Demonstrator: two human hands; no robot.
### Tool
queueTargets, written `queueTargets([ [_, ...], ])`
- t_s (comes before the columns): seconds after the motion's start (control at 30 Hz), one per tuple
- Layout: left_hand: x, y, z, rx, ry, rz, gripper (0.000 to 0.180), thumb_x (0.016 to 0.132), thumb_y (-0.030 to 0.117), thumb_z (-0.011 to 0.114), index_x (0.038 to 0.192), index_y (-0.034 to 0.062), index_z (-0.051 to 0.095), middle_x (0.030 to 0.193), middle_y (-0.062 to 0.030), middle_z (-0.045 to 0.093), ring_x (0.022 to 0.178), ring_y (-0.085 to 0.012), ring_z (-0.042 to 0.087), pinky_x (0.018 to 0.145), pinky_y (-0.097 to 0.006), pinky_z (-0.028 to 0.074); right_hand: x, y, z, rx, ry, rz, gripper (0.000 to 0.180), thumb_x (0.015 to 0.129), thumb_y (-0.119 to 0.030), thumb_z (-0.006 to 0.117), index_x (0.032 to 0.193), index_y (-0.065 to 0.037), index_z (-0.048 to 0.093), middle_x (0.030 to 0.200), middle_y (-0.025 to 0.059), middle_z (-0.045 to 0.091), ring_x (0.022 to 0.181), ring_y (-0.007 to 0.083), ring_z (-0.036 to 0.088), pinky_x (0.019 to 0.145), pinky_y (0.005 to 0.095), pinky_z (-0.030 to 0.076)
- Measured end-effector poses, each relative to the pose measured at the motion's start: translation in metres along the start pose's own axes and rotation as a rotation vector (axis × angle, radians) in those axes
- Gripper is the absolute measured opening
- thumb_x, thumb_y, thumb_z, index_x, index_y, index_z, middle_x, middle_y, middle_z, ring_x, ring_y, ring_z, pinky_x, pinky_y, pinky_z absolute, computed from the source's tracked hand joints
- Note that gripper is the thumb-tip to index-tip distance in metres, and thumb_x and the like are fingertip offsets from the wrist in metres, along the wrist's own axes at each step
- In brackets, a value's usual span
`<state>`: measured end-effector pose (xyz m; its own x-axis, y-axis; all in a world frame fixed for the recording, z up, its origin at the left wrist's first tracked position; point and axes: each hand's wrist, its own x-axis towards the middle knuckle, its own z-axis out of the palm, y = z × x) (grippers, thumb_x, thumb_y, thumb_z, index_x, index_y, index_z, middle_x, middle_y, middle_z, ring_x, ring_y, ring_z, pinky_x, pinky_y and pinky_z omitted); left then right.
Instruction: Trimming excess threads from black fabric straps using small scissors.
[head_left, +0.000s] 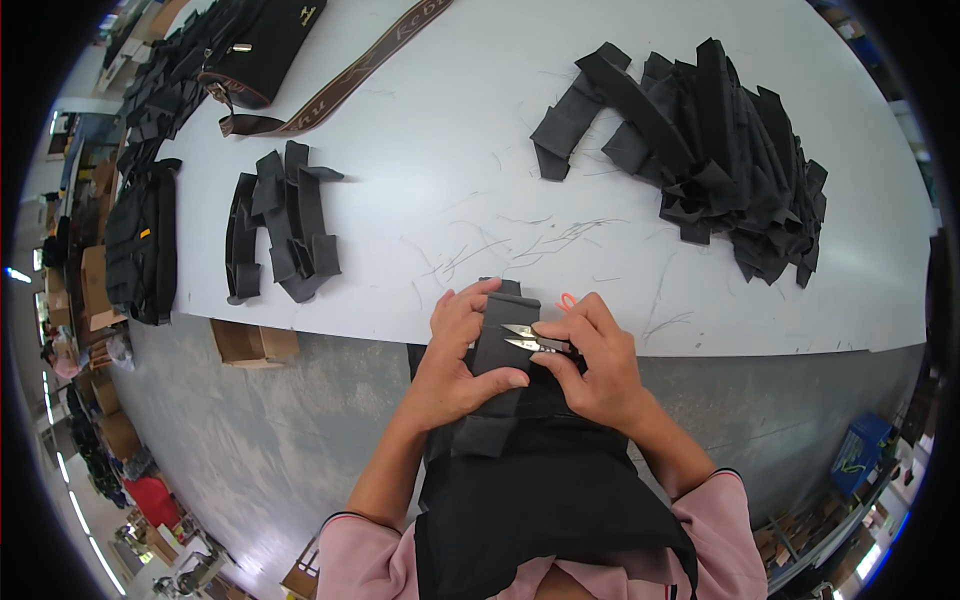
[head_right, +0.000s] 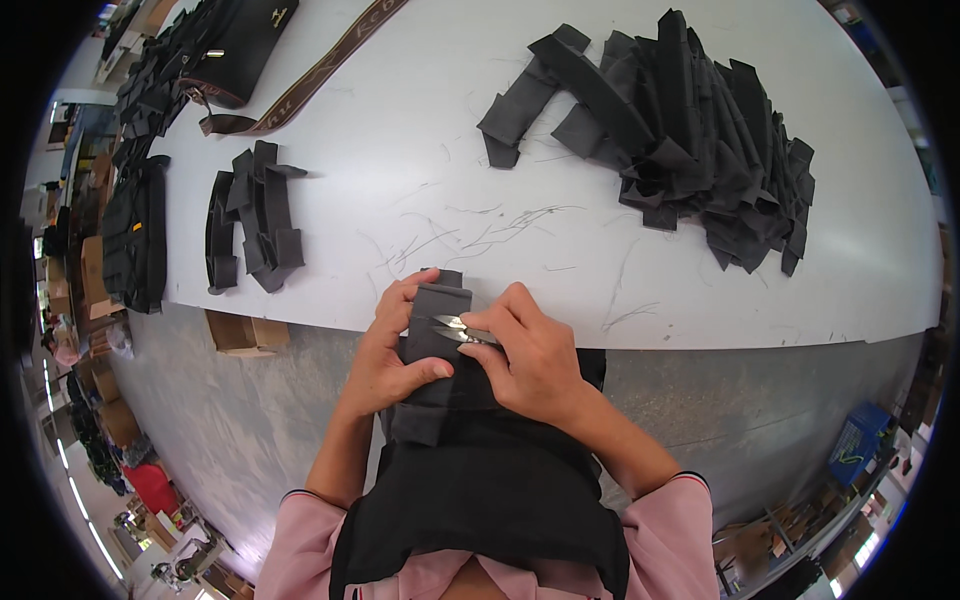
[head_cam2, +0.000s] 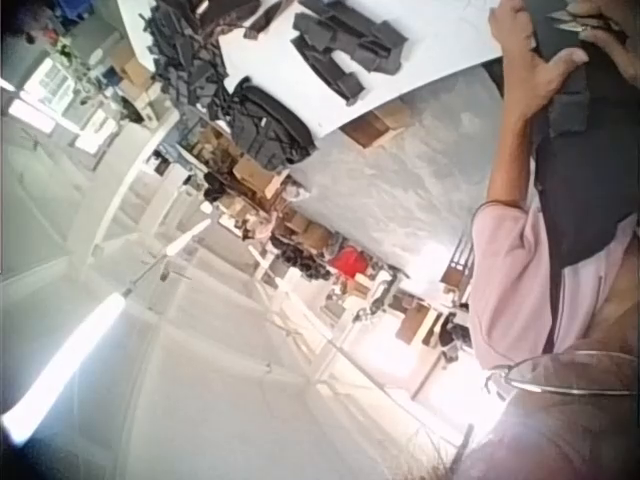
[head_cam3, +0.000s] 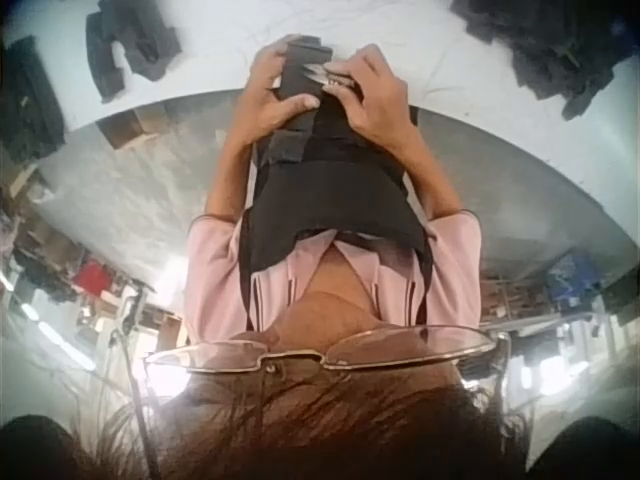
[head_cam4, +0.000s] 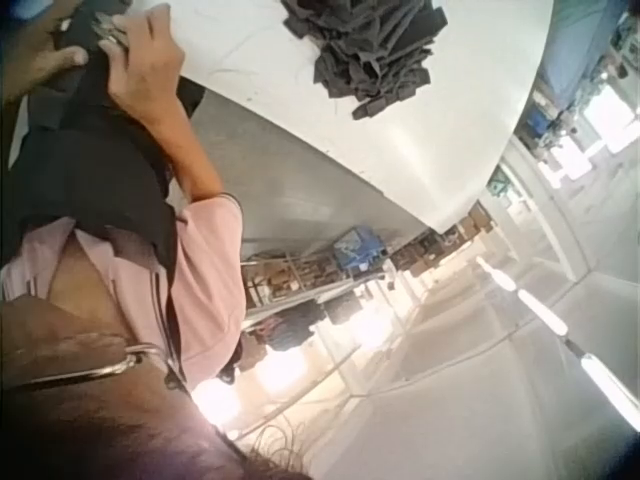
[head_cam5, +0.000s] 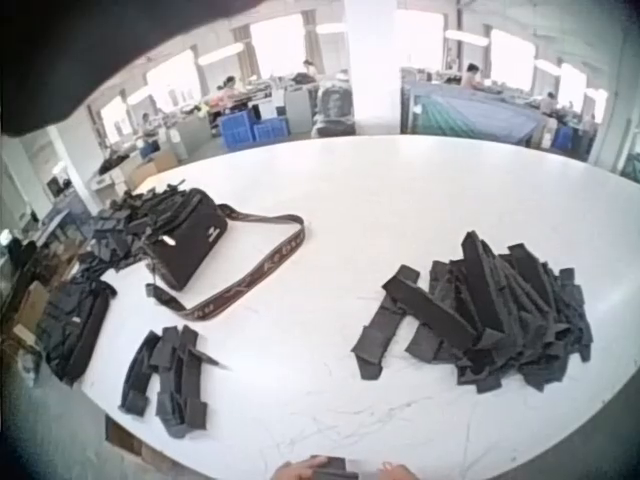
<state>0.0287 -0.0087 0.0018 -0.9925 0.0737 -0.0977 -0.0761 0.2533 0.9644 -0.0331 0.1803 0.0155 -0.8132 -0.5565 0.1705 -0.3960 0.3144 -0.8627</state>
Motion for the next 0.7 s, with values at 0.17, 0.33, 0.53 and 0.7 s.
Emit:
queueTargets([
  [0.17, 0.001, 0.000, 0.000, 0.052, -0.028, 0.023, 0.061, 0.068, 0.042, 0.078, 0.112, 0.0049, 0.058, 0.123, -0.0080, 0.046, 0.133, -0.0284, 0.032, 0.109, -0.051, 0.009, 0.000, 0.004, 0.003, -0.013, 0.002, -0.010, 0.025, 0.070, -0.004, 0.072, 0.092, -0.005, 0.061, 0.080, 0.0084, 0.048, 0.058, 0.0249, 0.053, 0.052, 0.0331, 0.043],
  [0.33, 0.004, -0.001, 0.001, 0.068, 0.027, 0.018, 0.054, 0.071, 0.038, 0.076, 0.111, 0.0057, 0.059, 0.124, -0.0085, 0.048, 0.132, -0.0287, 0.034, 0.109, -0.052, 0.008, -0.007, 0.001, 0.006, 0.016, 0.122, 0.038, 0.023, 0.071, -0.002, 0.071, 0.092, -0.004, 0.060, 0.078, 0.0072, 0.047, 0.061, 0.0220, 0.053, 0.058, 0.0311, 0.043],
  [0.53, 0.038, -0.010, 0.013, -0.292, 0.491, -0.282, 0.024, 0.091, 0.019, 0.057, 0.097, -0.0015, 0.068, 0.116, -0.0131, 0.060, 0.117, -0.0224, 0.051, 0.095, -0.029, 0.038, -0.018, 0.008, 0.009, 0.148, 0.159, 0.266, 0.027, 0.067, -0.001, 0.075, 0.091, -0.006, 0.063, 0.070, 0.0030, 0.042, 0.063, 0.0132, 0.047, 0.056, 0.0250, 0.040],
  [0.7, 0.061, -0.007, 0.014, -0.414, 0.512, -0.379, 0.028, 0.092, 0.021, 0.056, 0.095, -0.0053, 0.067, 0.121, -0.0138, 0.058, 0.116, -0.0204, 0.049, 0.098, -0.029, 0.035, -0.028, -0.007, 0.012, 0.012, 0.093, -0.187, 0.037, 0.061, -0.002, 0.077, 0.096, -0.010, 0.069, 0.059, 0.0007, 0.042, 0.046, 0.0165, 0.044, 0.042, 0.0284, 0.035],
])
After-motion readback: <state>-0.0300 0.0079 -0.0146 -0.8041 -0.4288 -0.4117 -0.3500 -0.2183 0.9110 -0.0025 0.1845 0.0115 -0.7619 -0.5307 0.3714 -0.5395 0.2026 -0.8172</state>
